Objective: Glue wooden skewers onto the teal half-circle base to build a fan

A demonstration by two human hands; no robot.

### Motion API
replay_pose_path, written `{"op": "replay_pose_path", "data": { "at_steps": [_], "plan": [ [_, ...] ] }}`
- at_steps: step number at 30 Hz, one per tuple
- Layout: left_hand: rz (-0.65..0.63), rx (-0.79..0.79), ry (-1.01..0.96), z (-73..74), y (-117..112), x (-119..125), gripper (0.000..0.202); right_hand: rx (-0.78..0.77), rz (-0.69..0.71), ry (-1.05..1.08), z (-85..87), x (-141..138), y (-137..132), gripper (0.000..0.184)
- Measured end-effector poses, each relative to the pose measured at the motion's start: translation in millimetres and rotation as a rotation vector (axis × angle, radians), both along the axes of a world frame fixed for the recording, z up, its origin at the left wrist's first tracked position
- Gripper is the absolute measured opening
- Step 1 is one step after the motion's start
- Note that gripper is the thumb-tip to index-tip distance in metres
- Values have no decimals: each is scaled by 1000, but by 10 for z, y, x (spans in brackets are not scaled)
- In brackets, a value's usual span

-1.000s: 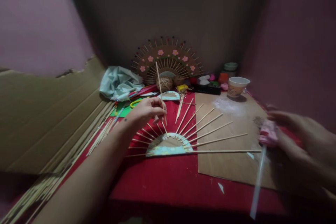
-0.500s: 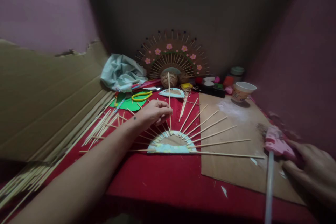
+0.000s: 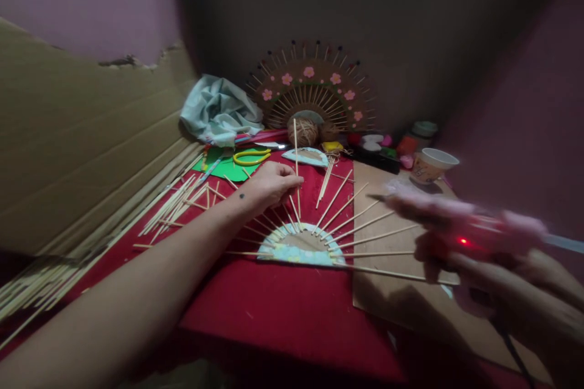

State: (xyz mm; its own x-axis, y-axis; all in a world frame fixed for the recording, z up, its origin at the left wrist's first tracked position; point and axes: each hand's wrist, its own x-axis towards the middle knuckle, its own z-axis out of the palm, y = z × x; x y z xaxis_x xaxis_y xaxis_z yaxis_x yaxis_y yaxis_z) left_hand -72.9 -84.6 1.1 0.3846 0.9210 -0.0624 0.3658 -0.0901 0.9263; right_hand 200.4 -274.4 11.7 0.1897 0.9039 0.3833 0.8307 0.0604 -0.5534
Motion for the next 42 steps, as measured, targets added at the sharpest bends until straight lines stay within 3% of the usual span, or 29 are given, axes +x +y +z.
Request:
{"op": "replay_pose_path", "data": {
  "at_steps": [1, 2, 4, 6, 12, 23, 32, 38, 42],
  "plan": [
    [34, 37, 14, 1, 14, -13, 27, -11, 74, 15, 71, -134, 108, 41],
    [62, 76, 23, 3, 26, -25, 26, -137, -3, -97, 135, -261, 201, 47],
    [100, 149, 37, 11, 42, -45, 25, -302, 283, 1, 226, -478, 332, 45],
    [123, 204, 59, 23, 46, -52, 26, -293, 367, 33, 259, -642, 390, 37],
    [131, 325, 143, 25, 49, -29, 24, -124, 384, -115, 195, -900, 380, 35],
    [133, 364, 202, 20, 43, 19, 24, -207, 336, -407, 135, -793, 380, 35],
    [106, 352, 185, 25, 9, 33, 25, -233, 403, -261, 115, -864, 401, 36],
    [108, 372, 188, 36, 6, 36, 25, -220, 402, -21, -16, -836, 364, 37],
    [105, 384, 194, 30, 7, 40, 26, -261, 410, 15, -43, -794, 350, 36]
  ]
}}
